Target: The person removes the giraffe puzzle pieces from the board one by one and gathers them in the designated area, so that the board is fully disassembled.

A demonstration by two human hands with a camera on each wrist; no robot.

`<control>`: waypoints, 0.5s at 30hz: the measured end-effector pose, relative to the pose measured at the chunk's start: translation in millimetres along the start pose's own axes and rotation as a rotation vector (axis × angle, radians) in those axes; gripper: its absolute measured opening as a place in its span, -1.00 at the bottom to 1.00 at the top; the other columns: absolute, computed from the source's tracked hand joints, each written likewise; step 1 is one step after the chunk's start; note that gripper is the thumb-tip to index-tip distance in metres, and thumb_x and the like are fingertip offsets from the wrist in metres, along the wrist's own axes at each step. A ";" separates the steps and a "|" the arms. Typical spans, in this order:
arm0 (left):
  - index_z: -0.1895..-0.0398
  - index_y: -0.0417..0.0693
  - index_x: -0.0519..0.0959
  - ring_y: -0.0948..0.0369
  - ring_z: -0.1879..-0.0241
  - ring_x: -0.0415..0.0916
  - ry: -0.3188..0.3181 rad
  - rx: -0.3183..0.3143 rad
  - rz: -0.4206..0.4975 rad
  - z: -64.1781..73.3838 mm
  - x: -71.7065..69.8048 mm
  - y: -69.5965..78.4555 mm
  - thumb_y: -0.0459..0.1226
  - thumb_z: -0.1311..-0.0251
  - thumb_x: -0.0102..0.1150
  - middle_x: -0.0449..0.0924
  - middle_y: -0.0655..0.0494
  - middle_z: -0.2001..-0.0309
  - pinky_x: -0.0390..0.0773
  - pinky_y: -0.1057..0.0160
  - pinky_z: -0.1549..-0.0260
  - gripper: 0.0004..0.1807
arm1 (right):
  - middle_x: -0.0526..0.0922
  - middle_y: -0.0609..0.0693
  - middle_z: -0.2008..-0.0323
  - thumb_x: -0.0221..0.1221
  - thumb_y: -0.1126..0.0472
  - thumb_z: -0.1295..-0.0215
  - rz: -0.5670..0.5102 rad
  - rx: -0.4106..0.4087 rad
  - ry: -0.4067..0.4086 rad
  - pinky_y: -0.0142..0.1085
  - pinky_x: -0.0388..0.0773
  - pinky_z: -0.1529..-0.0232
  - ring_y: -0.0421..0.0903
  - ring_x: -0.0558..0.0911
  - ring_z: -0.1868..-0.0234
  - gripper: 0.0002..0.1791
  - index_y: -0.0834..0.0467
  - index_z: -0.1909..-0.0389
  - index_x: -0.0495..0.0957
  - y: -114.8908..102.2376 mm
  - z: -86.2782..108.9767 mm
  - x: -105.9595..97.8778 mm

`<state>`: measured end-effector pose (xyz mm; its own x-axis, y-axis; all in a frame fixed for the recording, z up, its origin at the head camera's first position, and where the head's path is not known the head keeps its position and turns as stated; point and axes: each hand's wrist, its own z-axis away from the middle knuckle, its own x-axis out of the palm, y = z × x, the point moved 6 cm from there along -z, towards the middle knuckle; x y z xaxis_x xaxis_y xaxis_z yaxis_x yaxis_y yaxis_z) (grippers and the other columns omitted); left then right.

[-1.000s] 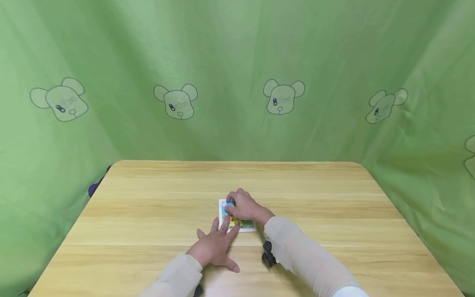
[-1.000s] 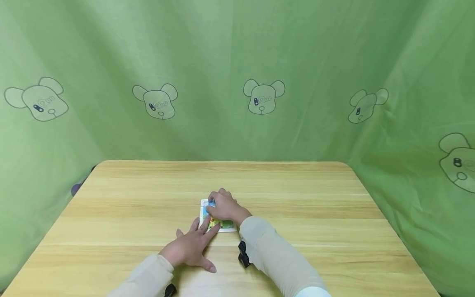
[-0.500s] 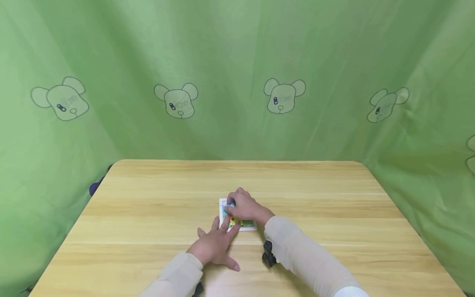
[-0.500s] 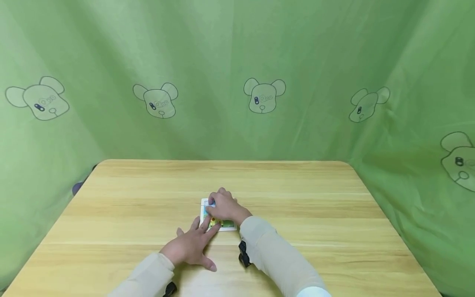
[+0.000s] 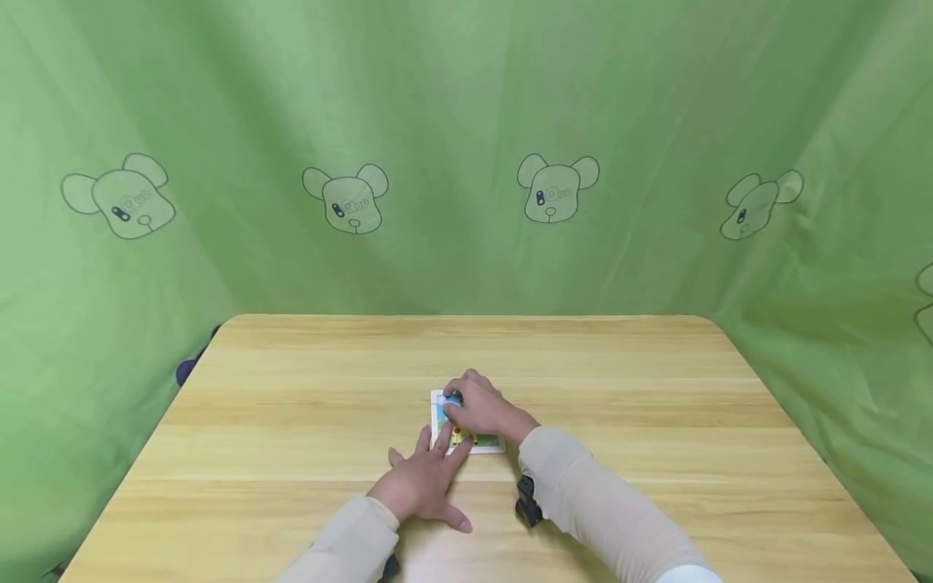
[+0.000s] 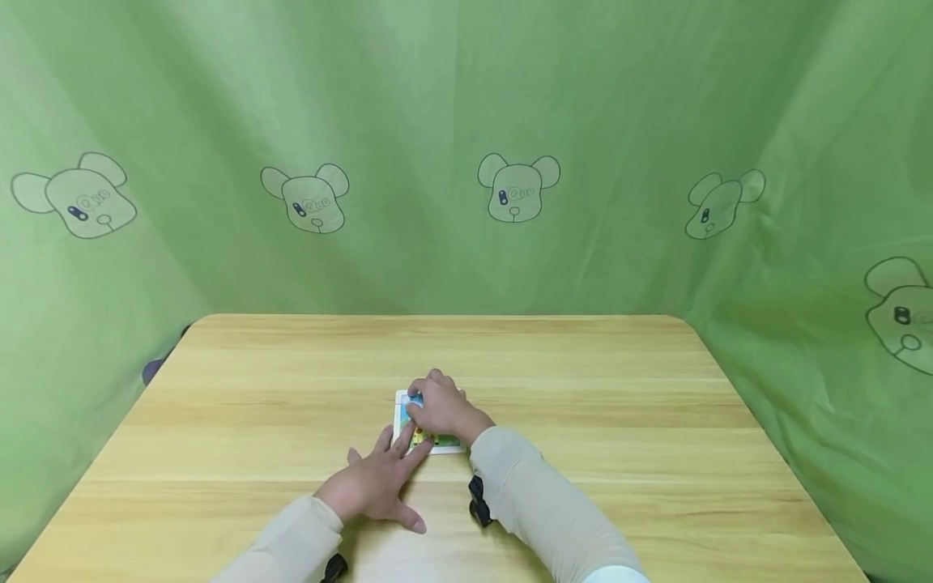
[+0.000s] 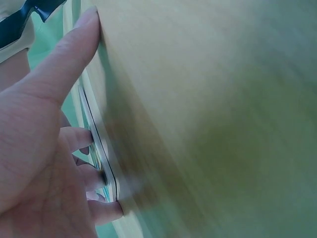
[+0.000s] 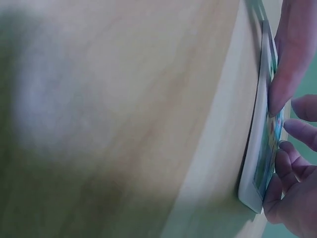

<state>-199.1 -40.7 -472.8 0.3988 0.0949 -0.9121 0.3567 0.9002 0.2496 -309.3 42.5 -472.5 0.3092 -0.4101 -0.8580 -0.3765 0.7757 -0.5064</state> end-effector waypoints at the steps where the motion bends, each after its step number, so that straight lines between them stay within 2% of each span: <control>1: -0.47 0.22 0.01 -0.24 -0.42 -0.15 0.003 0.000 -0.002 0.0 -0.9 -0.3 0.37 0.40 0.30 -0.28 -0.03 -0.51 0.13 -0.58 0.04 0.26 | 0.40 0.00 0.21 0.13 0.08 -0.27 -0.003 -0.009 0.007 -0.28 0.43 0.21 -0.12 0.37 0.23 -0.63 0.17 -0.03 0.55 -1.2 -0.3 -1.1; 4: -0.47 0.22 0.01 -0.23 -0.42 -0.16 -0.001 -0.002 -0.007 0.4 -2.3 -1.1 0.38 0.40 0.30 -0.29 -0.02 -0.51 0.13 -0.58 0.04 0.26 | 0.41 0.02 0.21 0.13 0.09 -0.26 -0.004 -0.021 0.012 -0.25 0.44 0.21 -0.11 0.38 0.24 -0.63 0.18 -0.02 0.55 -3.6 -1.1 -2.1; 9: -0.47 0.23 0.02 -0.22 -0.43 -0.16 -0.008 -0.004 -0.011 1.1 -2.0 -1.8 0.38 0.39 0.30 -0.27 -0.03 -0.51 0.13 -0.58 0.04 0.25 | 0.38 0.02 0.18 0.14 0.05 -0.24 0.004 0.026 -0.013 -0.20 0.37 0.25 -0.06 0.36 0.21 -0.58 0.13 -0.09 0.48 -3.2 -1.2 0.8; 15: -0.47 0.23 0.02 -0.22 -0.43 -0.16 -0.007 -0.004 -0.003 0.4 -0.3 -1.5 0.38 0.38 0.30 -0.29 -0.03 -0.51 0.12 -0.58 0.04 0.25 | 0.35 0.01 0.19 0.14 0.05 -0.24 -0.014 0.048 -0.018 -0.15 0.36 0.22 -0.06 0.34 0.20 -0.62 0.12 -0.03 0.49 -2.0 -2.0 1.8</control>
<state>-199.4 -42.2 -472.8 0.4039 0.0893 -0.9104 0.3541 0.9024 0.2457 -309.6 39.2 -473.2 0.3297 -0.4131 -0.8489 -0.3296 0.7922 -0.5135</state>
